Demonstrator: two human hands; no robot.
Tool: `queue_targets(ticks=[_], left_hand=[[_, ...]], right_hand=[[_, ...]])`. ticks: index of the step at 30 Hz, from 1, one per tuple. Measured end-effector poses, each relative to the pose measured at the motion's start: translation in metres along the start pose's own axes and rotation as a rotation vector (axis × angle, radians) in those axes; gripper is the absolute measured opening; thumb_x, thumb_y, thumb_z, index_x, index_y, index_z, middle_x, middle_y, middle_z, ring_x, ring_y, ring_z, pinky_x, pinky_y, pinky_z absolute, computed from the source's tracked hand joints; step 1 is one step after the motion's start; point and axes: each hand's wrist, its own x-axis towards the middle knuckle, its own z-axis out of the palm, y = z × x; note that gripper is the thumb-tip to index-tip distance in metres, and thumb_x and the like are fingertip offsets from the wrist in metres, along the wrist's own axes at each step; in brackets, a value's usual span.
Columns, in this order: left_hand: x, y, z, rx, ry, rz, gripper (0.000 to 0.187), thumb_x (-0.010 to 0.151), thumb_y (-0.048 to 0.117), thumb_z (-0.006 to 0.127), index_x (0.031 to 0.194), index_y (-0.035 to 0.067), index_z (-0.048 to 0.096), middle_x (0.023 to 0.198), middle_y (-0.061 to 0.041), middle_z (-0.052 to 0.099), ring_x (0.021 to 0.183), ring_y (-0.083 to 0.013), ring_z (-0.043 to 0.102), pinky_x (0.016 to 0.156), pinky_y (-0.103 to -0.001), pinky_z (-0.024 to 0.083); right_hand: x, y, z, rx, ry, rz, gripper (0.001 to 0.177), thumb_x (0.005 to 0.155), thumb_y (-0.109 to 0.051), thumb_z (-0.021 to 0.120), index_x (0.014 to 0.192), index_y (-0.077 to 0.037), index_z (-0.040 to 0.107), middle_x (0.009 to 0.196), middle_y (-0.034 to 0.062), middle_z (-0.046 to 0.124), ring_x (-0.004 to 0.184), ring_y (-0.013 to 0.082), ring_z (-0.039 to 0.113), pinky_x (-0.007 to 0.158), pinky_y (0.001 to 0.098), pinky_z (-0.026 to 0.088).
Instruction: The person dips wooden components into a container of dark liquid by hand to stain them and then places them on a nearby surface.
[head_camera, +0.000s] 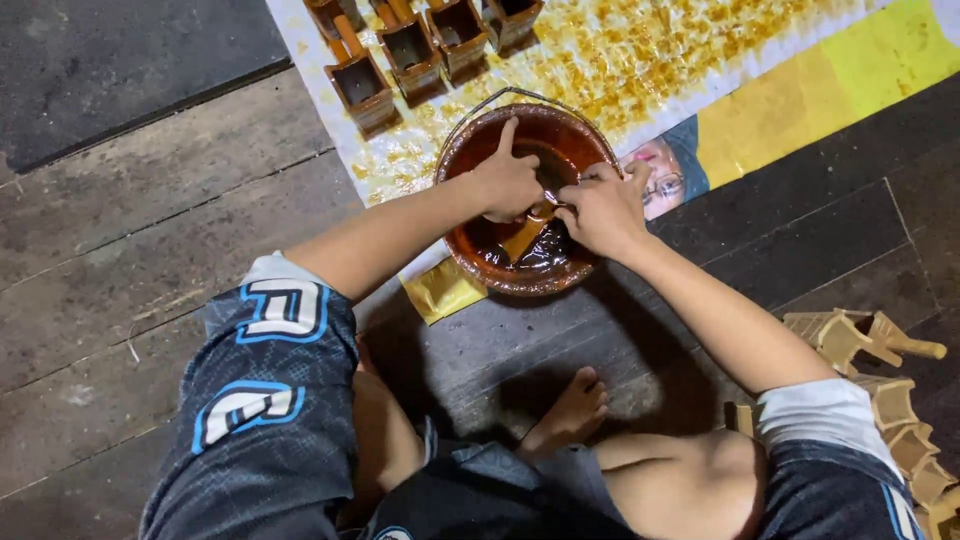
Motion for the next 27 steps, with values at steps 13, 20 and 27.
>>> queue_targets(ticks=[13, 20, 27], left_hand=[[-0.02, -0.017, -0.034, -0.253, 0.174, -0.057, 0.025, 0.094, 0.037, 0.073, 0.118, 0.032, 0.076, 0.105, -0.005, 0.075, 0.125, -0.0234, 0.055, 0.105, -0.083, 0.003], [-0.065, -0.018, -0.053, -0.323, 0.269, 0.006, 0.032, 0.096, 0.013, 0.065, 0.119, 0.03, 0.077, 0.092, 0.002, 0.074, 0.118, -0.0254, 0.052, 0.109, -0.085, 0.003], [-0.08, -0.014, -0.037, -0.186, 0.611, 0.141, 0.023, 0.094, 0.015, 0.07, 0.11, 0.026, 0.082, 0.084, 0.006, 0.073, 0.117, -0.0272, 0.054, 0.108, -0.085, 0.007]], right_hand=[[-0.018, 0.025, -0.017, 0.263, 0.14, -0.07, 0.032, 0.087, -0.033, 0.078, 0.116, -0.021, 0.075, 0.111, 0.005, 0.074, 0.117, 0.0256, 0.058, 0.098, 0.0567, 0.022], [-0.009, 0.017, -0.029, 0.198, 0.199, -0.226, 0.034, 0.093, -0.038, 0.076, 0.125, -0.026, 0.076, 0.124, 0.0025, 0.065, 0.123, 0.0288, 0.052, 0.094, 0.0561, 0.029], [-0.002, 0.012, -0.037, 0.212, 0.231, -0.35, 0.028, 0.086, -0.031, 0.082, 0.113, -0.025, 0.08, 0.118, -0.0068, 0.074, 0.128, 0.0299, 0.055, 0.102, 0.0623, 0.027]])
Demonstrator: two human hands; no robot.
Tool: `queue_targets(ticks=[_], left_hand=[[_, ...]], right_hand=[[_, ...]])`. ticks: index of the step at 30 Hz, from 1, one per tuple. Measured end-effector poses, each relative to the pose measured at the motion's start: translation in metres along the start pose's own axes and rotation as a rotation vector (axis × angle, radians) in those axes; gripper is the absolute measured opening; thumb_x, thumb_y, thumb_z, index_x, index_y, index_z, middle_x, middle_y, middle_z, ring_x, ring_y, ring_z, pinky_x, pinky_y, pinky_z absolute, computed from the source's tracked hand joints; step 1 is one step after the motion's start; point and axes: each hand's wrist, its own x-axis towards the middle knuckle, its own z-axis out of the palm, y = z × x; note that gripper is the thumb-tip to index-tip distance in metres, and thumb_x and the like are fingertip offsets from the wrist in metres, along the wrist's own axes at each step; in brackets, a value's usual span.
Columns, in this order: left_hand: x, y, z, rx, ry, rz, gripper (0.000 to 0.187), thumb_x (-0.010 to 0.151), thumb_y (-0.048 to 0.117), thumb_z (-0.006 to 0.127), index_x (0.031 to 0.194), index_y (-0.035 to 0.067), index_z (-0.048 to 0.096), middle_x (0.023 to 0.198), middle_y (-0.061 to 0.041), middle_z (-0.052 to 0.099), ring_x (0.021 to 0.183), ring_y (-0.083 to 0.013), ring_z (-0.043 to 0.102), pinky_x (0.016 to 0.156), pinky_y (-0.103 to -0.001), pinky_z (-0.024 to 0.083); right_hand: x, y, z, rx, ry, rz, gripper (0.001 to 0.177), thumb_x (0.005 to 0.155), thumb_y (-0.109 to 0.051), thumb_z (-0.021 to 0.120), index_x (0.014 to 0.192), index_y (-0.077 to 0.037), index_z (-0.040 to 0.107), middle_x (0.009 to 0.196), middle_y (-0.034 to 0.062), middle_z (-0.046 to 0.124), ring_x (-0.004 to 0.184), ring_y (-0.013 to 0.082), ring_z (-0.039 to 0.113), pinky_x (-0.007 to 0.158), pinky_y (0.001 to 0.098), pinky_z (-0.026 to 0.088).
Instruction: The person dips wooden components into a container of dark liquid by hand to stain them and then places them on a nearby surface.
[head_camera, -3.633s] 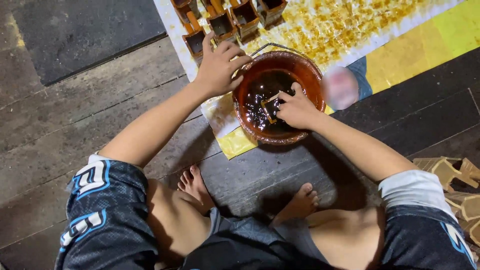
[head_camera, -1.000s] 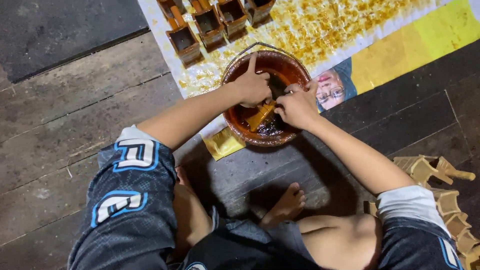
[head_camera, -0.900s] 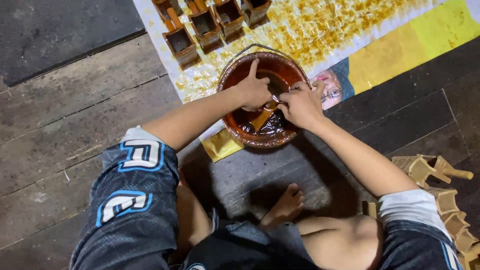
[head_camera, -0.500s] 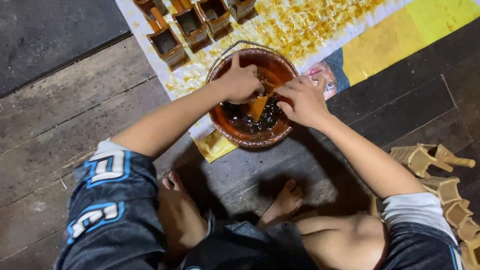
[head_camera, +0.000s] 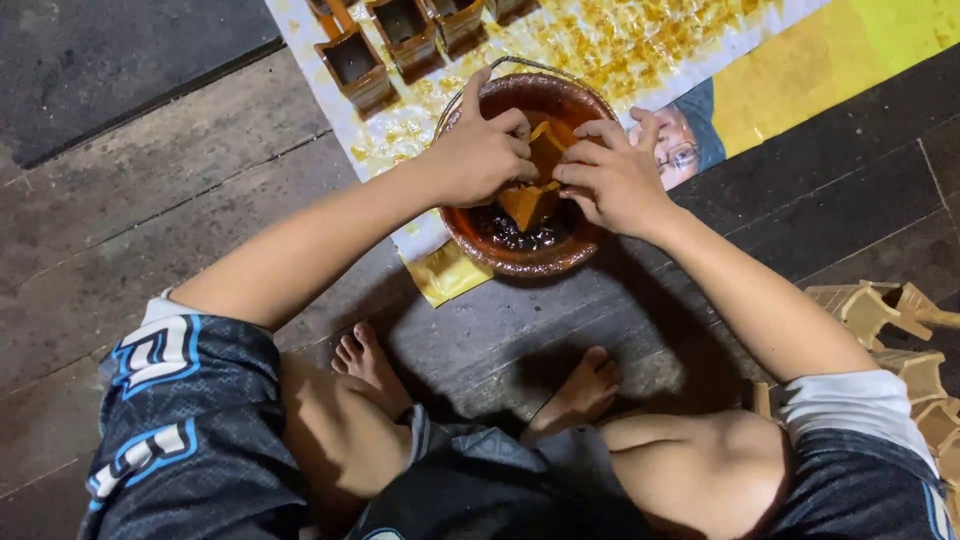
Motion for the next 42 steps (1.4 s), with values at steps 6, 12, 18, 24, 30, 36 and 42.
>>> queue_targets(ticks=[6, 12, 18, 24, 30, 36, 42], left_hand=[[-0.01, 0.003, -0.011, 0.22, 0.229, 0.141, 0.019, 0.095, 0.011, 0.08, 0.107, 0.026, 0.084, 0.076, 0.004, 0.065, 0.117, -0.0305, 0.058, 0.112, -0.084, 0.014], [-0.01, 0.008, -0.032, 0.33, 0.369, 0.188, 0.019, 0.104, 0.004, 0.078, 0.095, 0.02, 0.079, 0.072, 0.003, 0.053, 0.11, -0.0296, 0.057, 0.114, -0.079, 0.021], [-0.012, 0.011, -0.018, 0.381, 0.259, 0.188, 0.01, 0.1, 0.014, 0.083, 0.096, 0.023, 0.082, 0.068, 0.006, 0.057, 0.113, -0.0274, 0.059, 0.118, -0.081, 0.016], [-0.011, 0.007, -0.008, 0.446, 0.285, 0.21, 0.018, 0.107, 0.012, 0.077, 0.093, 0.023, 0.08, 0.068, 0.005, 0.056, 0.111, -0.029, 0.057, 0.121, -0.08, 0.014], [-0.008, 0.002, -0.001, 0.452, 0.291, 0.172, 0.018, 0.106, 0.012, 0.079, 0.095, 0.025, 0.08, 0.07, 0.006, 0.056, 0.111, -0.0295, 0.057, 0.12, -0.081, 0.013], [-0.01, 0.002, 0.0, 0.461, 0.203, 0.133, 0.013, 0.103, 0.014, 0.078, 0.094, 0.023, 0.078, 0.072, 0.006, 0.057, 0.118, -0.0294, 0.058, 0.121, -0.08, 0.007], [-0.01, 0.002, 0.0, 0.452, 0.228, 0.134, 0.018, 0.105, 0.015, 0.078, 0.09, 0.024, 0.076, 0.069, 0.007, 0.053, 0.114, -0.0273, 0.058, 0.122, -0.079, 0.009]], right_hand=[[0.005, -0.006, -0.027, -0.103, 0.057, -0.075, 0.026, 0.09, -0.028, 0.082, 0.116, -0.027, 0.085, 0.105, -0.011, 0.079, 0.132, 0.0275, 0.061, 0.119, 0.0702, 0.015], [0.008, -0.01, -0.045, -0.267, 0.168, -0.143, 0.006, 0.104, -0.027, 0.087, 0.106, -0.03, 0.083, 0.104, -0.0137, 0.077, 0.131, 0.026, 0.064, 0.121, 0.0667, 0.01], [0.012, -0.028, -0.044, -0.255, 0.073, -0.066, 0.026, 0.09, -0.013, 0.09, 0.111, -0.028, 0.084, 0.098, -0.0133, 0.076, 0.13, 0.027, 0.063, 0.12, 0.068, 0.015], [0.015, -0.033, -0.043, -0.366, 0.123, -0.058, 0.02, 0.095, -0.018, 0.084, 0.111, -0.032, 0.084, 0.095, -0.0157, 0.077, 0.127, 0.0234, 0.064, 0.116, 0.0589, 0.019], [0.019, -0.032, -0.043, -0.473, 0.112, -0.037, 0.021, 0.097, -0.034, 0.079, 0.117, -0.035, 0.083, 0.103, -0.0202, 0.081, 0.119, 0.015, 0.06, 0.099, 0.0397, 0.024], [0.023, -0.037, -0.044, -0.446, 0.055, -0.007, 0.012, 0.092, -0.022, 0.072, 0.097, -0.03, 0.08, 0.087, -0.0182, 0.077, 0.107, 0.0154, 0.054, 0.088, 0.0396, 0.024], [0.02, -0.036, -0.038, -0.445, 0.026, 0.019, 0.014, 0.093, -0.026, 0.073, 0.103, -0.031, 0.081, 0.086, -0.0195, 0.075, 0.106, 0.0148, 0.054, 0.094, 0.0412, 0.025]])
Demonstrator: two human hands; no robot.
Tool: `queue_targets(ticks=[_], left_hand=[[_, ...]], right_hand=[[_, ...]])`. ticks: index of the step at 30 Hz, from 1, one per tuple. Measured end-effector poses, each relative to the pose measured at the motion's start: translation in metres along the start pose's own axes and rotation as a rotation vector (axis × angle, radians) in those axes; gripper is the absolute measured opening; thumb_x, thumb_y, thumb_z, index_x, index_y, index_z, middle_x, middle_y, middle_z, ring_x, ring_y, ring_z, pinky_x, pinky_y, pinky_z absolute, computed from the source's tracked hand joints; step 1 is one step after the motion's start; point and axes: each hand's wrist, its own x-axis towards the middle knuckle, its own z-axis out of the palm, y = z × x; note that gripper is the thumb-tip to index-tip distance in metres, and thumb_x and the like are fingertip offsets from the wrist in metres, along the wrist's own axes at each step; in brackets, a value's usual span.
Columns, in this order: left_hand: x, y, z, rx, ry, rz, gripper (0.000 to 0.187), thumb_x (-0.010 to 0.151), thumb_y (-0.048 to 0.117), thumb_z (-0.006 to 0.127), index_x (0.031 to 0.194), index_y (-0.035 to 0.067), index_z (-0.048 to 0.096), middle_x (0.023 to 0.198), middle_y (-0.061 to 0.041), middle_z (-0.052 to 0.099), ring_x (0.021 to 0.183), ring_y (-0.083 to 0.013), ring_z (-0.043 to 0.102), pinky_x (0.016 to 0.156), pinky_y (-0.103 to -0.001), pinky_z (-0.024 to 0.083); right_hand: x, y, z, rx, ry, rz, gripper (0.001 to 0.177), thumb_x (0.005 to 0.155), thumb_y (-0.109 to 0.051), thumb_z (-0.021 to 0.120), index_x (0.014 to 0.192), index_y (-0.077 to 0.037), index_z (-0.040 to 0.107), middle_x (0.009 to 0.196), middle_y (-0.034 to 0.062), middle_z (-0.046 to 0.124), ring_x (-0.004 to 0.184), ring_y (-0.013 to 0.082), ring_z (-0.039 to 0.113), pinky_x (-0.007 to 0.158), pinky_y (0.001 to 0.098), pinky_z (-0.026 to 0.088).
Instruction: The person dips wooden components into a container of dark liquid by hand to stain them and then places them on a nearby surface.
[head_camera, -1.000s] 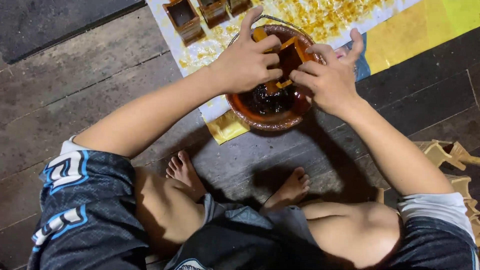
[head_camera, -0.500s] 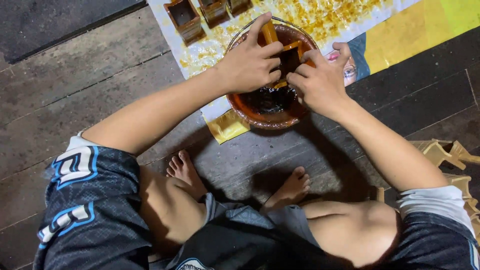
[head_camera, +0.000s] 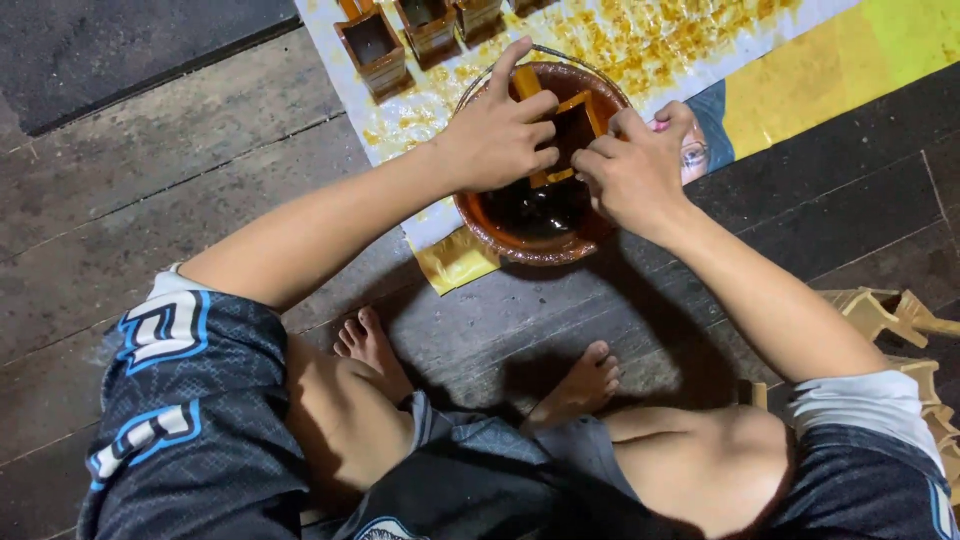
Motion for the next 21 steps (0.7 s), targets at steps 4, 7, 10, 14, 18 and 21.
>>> queue_targets(ticks=[4, 7, 10, 14, 18, 21], left_hand=[[0.0, 0.0, 0.0, -0.028, -0.05, 0.003, 0.012, 0.104, 0.018, 0.077, 0.096, 0.028, 0.079, 0.072, 0.007, 0.06, 0.117, -0.0297, 0.057, 0.119, -0.08, 0.009], [-0.001, 0.0, 0.003, -0.034, 0.023, -0.003, 0.017, 0.105, 0.016, 0.078, 0.09, 0.025, 0.078, 0.07, 0.006, 0.056, 0.112, -0.0287, 0.057, 0.12, -0.079, 0.014], [-0.002, -0.001, 0.004, -0.051, 0.0, -0.003, 0.016, 0.103, 0.015, 0.079, 0.091, 0.024, 0.078, 0.069, 0.007, 0.057, 0.113, -0.0296, 0.057, 0.119, -0.08, 0.011], [-0.002, -0.001, 0.003, -0.045, -0.035, 0.005, 0.016, 0.104, 0.016, 0.077, 0.09, 0.024, 0.077, 0.07, 0.007, 0.057, 0.113, -0.0299, 0.057, 0.119, -0.08, 0.011], [-0.001, 0.0, 0.005, -0.062, -0.004, 0.011, 0.019, 0.105, 0.015, 0.075, 0.088, 0.022, 0.075, 0.07, 0.005, 0.053, 0.107, -0.03, 0.055, 0.118, -0.081, 0.013], [-0.001, -0.004, 0.0, -0.035, -0.047, -0.005, 0.014, 0.104, 0.018, 0.077, 0.094, 0.027, 0.08, 0.07, 0.008, 0.058, 0.113, -0.0287, 0.058, 0.118, -0.081, 0.01]], right_hand=[[-0.001, 0.003, 0.01, 0.125, -0.037, -0.037, 0.01, 0.091, -0.031, 0.075, 0.099, -0.028, 0.081, 0.086, -0.016, 0.077, 0.104, 0.0173, 0.055, 0.092, 0.0433, 0.029], [-0.001, 0.003, 0.01, 0.112, -0.012, -0.027, 0.021, 0.094, -0.031, 0.07, 0.109, -0.025, 0.083, 0.091, -0.0127, 0.079, 0.105, 0.0176, 0.054, 0.089, 0.0426, 0.028], [0.002, 0.002, 0.009, 0.138, -0.035, -0.044, 0.013, 0.094, -0.032, 0.074, 0.102, -0.027, 0.082, 0.085, -0.015, 0.078, 0.104, 0.0168, 0.055, 0.091, 0.0439, 0.031], [0.0, 0.004, 0.011, 0.157, -0.001, -0.044, 0.013, 0.093, -0.03, 0.075, 0.103, -0.028, 0.083, 0.085, -0.0161, 0.077, 0.103, 0.0166, 0.055, 0.091, 0.0423, 0.029], [0.0, 0.004, 0.015, 0.146, 0.021, -0.035, 0.015, 0.096, -0.031, 0.07, 0.102, -0.027, 0.083, 0.084, -0.0158, 0.076, 0.102, 0.0158, 0.053, 0.091, 0.0414, 0.028], [0.001, 0.008, 0.011, 0.127, -0.004, -0.053, 0.016, 0.095, -0.039, 0.075, 0.107, -0.03, 0.082, 0.089, -0.0148, 0.079, 0.104, 0.017, 0.057, 0.092, 0.0438, 0.033]])
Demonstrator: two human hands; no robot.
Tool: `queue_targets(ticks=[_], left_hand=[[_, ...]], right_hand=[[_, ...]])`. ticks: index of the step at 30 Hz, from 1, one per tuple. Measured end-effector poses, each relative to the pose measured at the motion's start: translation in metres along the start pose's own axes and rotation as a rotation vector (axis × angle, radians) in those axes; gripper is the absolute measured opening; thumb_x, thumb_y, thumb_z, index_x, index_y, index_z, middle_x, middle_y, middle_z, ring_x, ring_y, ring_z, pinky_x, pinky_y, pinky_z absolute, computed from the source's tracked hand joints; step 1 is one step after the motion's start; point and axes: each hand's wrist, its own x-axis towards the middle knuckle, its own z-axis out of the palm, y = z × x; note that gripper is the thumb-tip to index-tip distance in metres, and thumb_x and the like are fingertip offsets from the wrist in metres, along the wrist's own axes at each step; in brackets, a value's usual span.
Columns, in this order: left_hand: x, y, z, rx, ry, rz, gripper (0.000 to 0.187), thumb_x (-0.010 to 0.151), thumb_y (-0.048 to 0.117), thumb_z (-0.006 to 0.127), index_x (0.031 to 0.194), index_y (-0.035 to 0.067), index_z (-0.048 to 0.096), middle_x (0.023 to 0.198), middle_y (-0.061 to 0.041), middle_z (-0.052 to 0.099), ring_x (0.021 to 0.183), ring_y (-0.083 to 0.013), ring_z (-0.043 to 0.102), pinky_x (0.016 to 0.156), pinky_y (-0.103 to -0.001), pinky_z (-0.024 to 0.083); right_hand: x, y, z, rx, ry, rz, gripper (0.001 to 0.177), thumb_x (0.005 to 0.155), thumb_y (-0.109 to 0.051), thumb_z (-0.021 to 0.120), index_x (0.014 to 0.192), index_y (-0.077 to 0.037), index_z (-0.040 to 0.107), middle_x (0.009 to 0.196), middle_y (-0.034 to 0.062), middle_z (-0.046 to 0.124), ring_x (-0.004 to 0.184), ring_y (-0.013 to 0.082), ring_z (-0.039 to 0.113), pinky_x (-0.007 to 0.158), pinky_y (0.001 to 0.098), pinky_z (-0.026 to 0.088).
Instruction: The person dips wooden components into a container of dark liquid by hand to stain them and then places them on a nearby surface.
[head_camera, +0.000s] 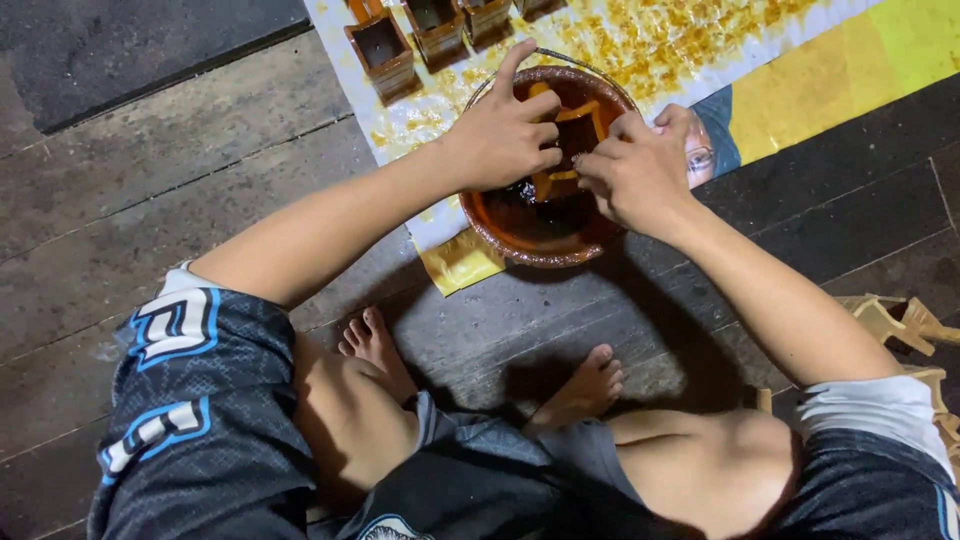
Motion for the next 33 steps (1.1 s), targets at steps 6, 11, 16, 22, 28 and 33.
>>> queue_targets(ticks=[6, 11, 16, 22, 28, 33], left_hand=[[0.0, 0.001, -0.001, 0.004, 0.066, -0.004, 0.018, 0.104, 0.015, 0.078, 0.088, 0.024, 0.076, 0.068, 0.008, 0.056, 0.107, -0.0274, 0.056, 0.118, -0.079, 0.014], [0.002, 0.002, -0.007, -0.069, -0.128, -0.006, 0.006, 0.101, 0.025, 0.074, 0.1, 0.026, 0.079, 0.076, 0.006, 0.065, 0.118, -0.0298, 0.057, 0.114, -0.083, 0.01], [0.002, 0.003, -0.006, -0.084, -0.115, -0.015, 0.008, 0.102, 0.025, 0.074, 0.098, 0.028, 0.08, 0.08, 0.003, 0.067, 0.118, -0.0326, 0.057, 0.114, -0.082, 0.01], [0.002, 0.005, -0.006, -0.078, -0.071, -0.006, 0.009, 0.099, 0.022, 0.075, 0.092, 0.026, 0.079, 0.074, 0.006, 0.063, 0.113, -0.0313, 0.058, 0.114, -0.082, 0.012], [0.002, 0.005, -0.006, -0.06, -0.111, 0.001, 0.011, 0.101, 0.022, 0.073, 0.093, 0.027, 0.079, 0.076, 0.006, 0.065, 0.115, -0.0314, 0.057, 0.113, -0.084, 0.012], [0.004, 0.003, -0.005, -0.047, -0.077, 0.0, 0.015, 0.103, 0.021, 0.074, 0.089, 0.027, 0.077, 0.074, 0.006, 0.06, 0.107, -0.0294, 0.056, 0.116, -0.082, 0.011]], right_hand=[[0.0, 0.001, -0.004, 0.038, -0.04, -0.001, 0.017, 0.092, -0.037, 0.075, 0.106, -0.03, 0.081, 0.096, -0.0174, 0.077, 0.108, 0.0198, 0.057, 0.09, 0.0458, 0.03], [0.002, -0.003, -0.006, 0.062, -0.15, 0.037, 0.021, 0.087, -0.039, 0.076, 0.106, -0.032, 0.081, 0.093, -0.0162, 0.079, 0.107, 0.0187, 0.056, 0.095, 0.045, 0.03], [-0.001, -0.001, 0.002, 0.031, -0.144, 0.004, 0.013, 0.084, -0.036, 0.073, 0.094, -0.03, 0.078, 0.086, -0.016, 0.074, 0.106, 0.0204, 0.056, 0.086, 0.0448, 0.028], [-0.001, 0.001, 0.003, 0.047, -0.175, -0.022, 0.015, 0.087, -0.043, 0.073, 0.097, -0.033, 0.079, 0.084, -0.0175, 0.072, 0.104, 0.0196, 0.055, 0.086, 0.0484, 0.031], [-0.001, -0.001, 0.003, 0.055, -0.192, -0.029, 0.013, 0.087, -0.041, 0.073, 0.093, -0.03, 0.077, 0.078, -0.017, 0.068, 0.103, 0.0198, 0.055, 0.082, 0.0482, 0.031], [0.0, -0.006, 0.004, 0.007, -0.094, -0.019, 0.01, 0.092, -0.036, 0.068, 0.091, -0.031, 0.078, 0.079, -0.0181, 0.069, 0.104, 0.0192, 0.057, 0.086, 0.0484, 0.032]])
